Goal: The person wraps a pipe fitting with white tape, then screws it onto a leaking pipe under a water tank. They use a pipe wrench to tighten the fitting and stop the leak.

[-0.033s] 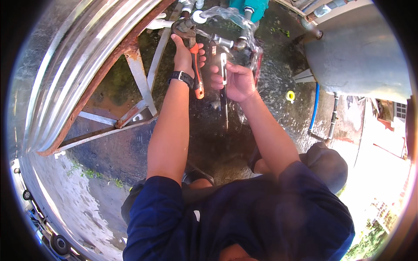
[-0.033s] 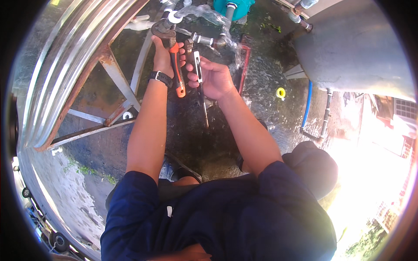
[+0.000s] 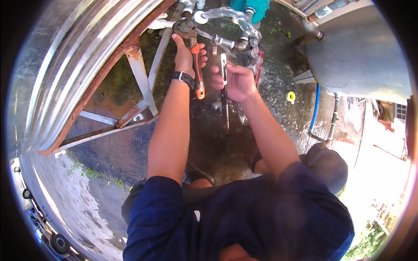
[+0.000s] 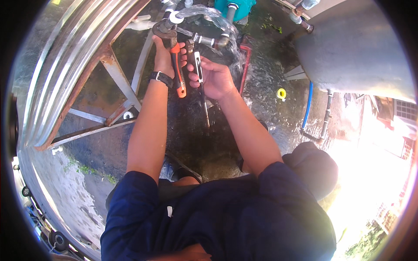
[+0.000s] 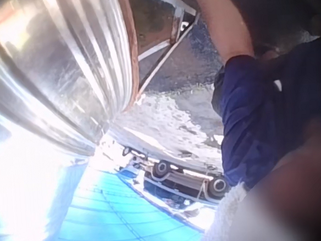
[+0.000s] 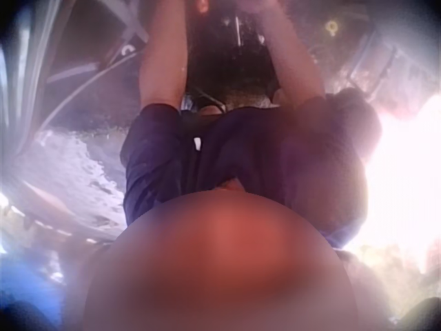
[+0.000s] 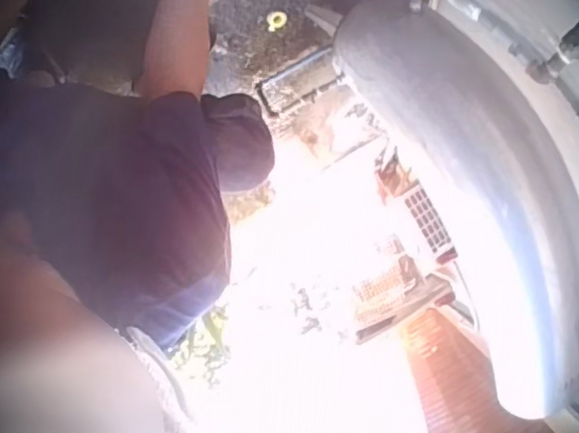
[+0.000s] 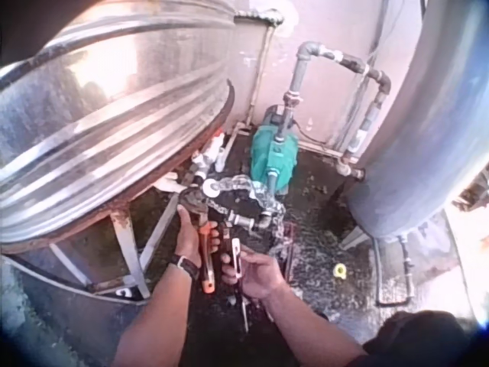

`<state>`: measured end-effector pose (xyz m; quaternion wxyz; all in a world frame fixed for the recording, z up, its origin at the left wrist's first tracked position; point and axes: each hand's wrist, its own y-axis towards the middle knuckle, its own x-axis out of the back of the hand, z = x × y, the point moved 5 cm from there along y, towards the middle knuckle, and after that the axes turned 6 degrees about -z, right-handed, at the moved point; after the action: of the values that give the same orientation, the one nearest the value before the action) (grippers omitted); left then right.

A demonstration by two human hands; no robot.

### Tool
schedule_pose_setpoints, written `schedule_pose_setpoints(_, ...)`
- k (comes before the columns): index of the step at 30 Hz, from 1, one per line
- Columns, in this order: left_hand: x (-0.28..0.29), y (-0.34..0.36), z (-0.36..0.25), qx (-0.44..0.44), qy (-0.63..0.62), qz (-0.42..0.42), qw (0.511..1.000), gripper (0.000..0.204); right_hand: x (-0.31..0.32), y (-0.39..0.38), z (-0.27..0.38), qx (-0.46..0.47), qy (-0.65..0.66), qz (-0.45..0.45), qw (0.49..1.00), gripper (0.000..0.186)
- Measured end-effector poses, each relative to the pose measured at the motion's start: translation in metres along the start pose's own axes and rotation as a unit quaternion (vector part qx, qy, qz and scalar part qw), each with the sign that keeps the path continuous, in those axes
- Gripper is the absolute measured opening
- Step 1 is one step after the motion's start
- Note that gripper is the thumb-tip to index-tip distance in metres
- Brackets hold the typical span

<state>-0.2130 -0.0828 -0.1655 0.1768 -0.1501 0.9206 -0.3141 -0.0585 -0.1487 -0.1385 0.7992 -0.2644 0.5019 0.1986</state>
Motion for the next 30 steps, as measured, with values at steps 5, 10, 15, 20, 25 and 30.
schedule_pose_setpoints(5,0.006,0.006,0.002,-0.03,0.022,-0.002,0.999,0.117,0.011,0.004,0.0,0.021,-0.07,-0.049,0.996,0.042)
schedule_pose_setpoints(10,0.025,-0.001,0.002,-0.152,0.053,-0.156,0.975,0.108,0.016,0.007,-0.002,0.034,-0.111,-0.08,0.99,0.046)
schedule_pose_setpoints(15,0.032,-0.067,-0.011,-0.412,0.162,-0.272,0.855,0.072,0.006,0.014,-0.005,0.019,-0.117,-0.024,0.993,0.051)
schedule_pose_setpoints(20,0.008,-0.103,-0.015,-0.28,-0.042,-0.023,0.959,0.05,-0.035,0.028,0.019,0.015,-0.235,0.031,0.971,0.053)
schedule_pose_setpoints(25,0.0,-0.135,-0.037,-0.187,-0.074,0.035,0.979,0.039,-0.106,0.027,0.078,0.056,-0.6,0.078,0.795,0.059)
schedule_pose_setpoints(30,-0.029,-0.167,-0.037,-0.159,-0.027,0.088,0.983,0.035,-0.143,-0.02,0.122,0.178,-0.779,0.153,0.581,0.062)
